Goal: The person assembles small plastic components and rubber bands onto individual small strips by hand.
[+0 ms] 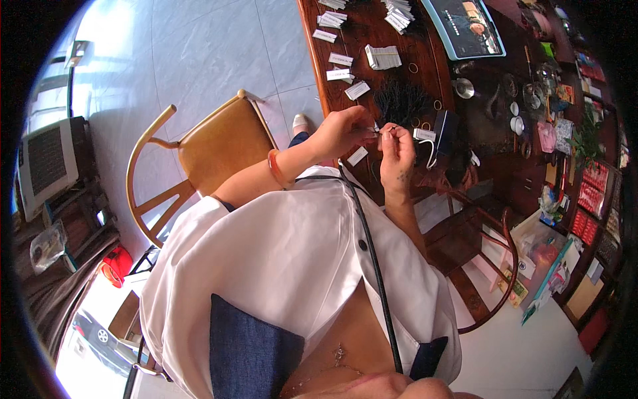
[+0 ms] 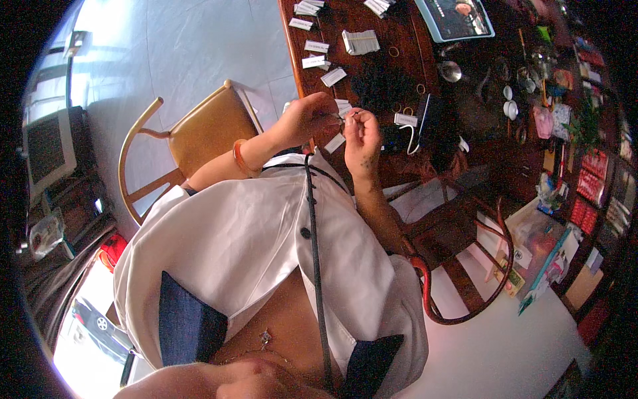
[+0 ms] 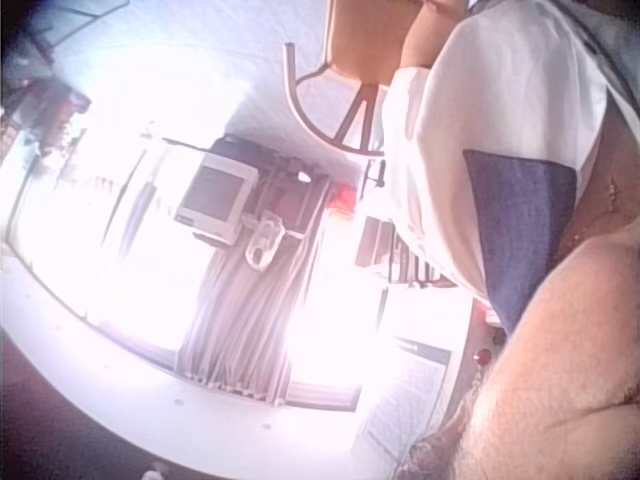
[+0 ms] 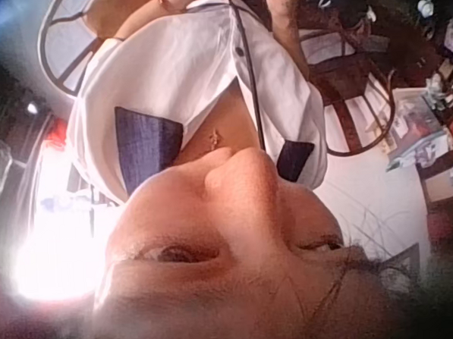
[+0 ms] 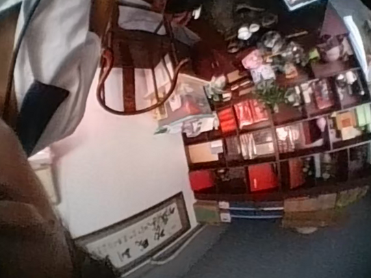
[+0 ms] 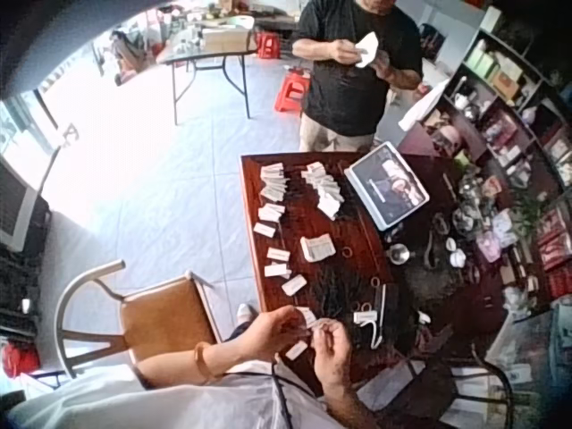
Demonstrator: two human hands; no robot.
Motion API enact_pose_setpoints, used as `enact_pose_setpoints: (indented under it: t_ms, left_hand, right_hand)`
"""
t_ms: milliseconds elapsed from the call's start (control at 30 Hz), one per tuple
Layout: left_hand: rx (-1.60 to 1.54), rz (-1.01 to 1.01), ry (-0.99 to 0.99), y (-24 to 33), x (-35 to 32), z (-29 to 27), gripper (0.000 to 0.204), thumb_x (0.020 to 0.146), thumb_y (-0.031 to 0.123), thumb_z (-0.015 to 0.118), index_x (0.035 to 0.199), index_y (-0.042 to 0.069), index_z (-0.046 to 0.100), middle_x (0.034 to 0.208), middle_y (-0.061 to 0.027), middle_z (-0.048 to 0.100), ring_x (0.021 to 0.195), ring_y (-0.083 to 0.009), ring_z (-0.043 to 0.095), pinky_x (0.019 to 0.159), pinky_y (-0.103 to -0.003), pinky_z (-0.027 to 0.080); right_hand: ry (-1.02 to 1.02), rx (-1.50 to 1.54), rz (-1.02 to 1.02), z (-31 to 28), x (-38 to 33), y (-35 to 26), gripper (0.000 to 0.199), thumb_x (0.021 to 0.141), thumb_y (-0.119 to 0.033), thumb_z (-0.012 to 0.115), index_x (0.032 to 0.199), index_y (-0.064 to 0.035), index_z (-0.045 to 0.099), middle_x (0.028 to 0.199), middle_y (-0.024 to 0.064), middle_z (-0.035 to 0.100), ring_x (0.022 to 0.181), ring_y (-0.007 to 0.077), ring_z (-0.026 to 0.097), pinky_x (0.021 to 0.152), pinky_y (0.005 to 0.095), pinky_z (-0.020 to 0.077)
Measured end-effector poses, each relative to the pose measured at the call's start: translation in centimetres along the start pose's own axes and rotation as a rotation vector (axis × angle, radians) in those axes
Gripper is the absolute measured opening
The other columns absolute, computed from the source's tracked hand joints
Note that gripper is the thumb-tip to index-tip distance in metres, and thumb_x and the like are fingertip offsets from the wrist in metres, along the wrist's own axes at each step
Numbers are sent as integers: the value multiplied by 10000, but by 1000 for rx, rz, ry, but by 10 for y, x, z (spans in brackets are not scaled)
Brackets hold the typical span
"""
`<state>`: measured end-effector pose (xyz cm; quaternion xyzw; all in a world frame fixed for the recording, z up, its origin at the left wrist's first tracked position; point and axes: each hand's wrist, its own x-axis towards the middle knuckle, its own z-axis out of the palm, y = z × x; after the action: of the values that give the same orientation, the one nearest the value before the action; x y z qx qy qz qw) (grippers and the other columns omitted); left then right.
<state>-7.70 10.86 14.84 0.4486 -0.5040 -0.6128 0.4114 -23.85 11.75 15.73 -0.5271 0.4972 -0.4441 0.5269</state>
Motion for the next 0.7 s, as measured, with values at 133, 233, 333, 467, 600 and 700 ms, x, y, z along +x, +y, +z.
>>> enact_pose_setpoints:
  t_ms: [133, 233, 333, 467, 600, 700]
  left_hand:
    - [5, 10, -29, -2, 1, -1, 265, 786, 24, 649, 1019, -16, 531, 934, -67, 595, 872, -128, 565, 769, -260, 472]
    - [-150, 62, -71, 1, 1, 0, 273, 798, 24, 640, 1047, -18, 537, 980, -71, 601, 916, -135, 571, 794, -262, 470]
    - [-155, 131, -62, 7, -3, -2, 241, 815, 19, 619, 1040, -17, 542, 997, -66, 602, 928, -135, 573, 806, -263, 471]
    - [-127, 98, -118, 1, -3, -5, 231, 821, 17, 610, 1040, -17, 544, 1013, -65, 600, 932, -131, 575, 811, -259, 471]
    - [-215, 34, -166, -5, -3, -4, 219, 834, 38, 601, 1041, -11, 550, 966, -58, 611, 884, -120, 586, 771, -255, 493]
    - [-300, -98, -186, 0, -2, -7, 231, 851, 95, 597, 1054, -5, 551, 918, -56, 620, 850, -125, 602, 739, -253, 506]
  right_hand:
    - [-62, -90, -74, -5, 7, 7, 107, 878, -54, 531, 966, -2, 498, 883, 13, 527, 733, 70, 485, 653, 203, 426]
    - [-83, -94, -126, -9, 11, 5, 123, 872, -78, 542, 972, -13, 510, 895, 21, 542, 772, 79, 504, 683, 201, 425]
    - [-92, 304, 198, -11, 11, -1, 185, 864, -123, 557, 1016, -20, 529, 899, 24, 552, 785, 79, 509, 675, 199, 421]
    - [-142, 510, 365, -9, 17, -13, 225, 862, -162, 564, 1026, -9, 564, 828, 15, 561, 720, 72, 505, 639, 193, 410]
    - [-24, 421, 363, -11, 23, -6, 197, 864, -171, 570, 959, -7, 622, 691, -13, 544, 638, 60, 484, 597, 189, 382]
    - [-31, 301, 269, -12, 24, -5, 179, 864, -170, 575, 927, -17, 641, 685, -13, 556, 639, 56, 490, 594, 188, 376]
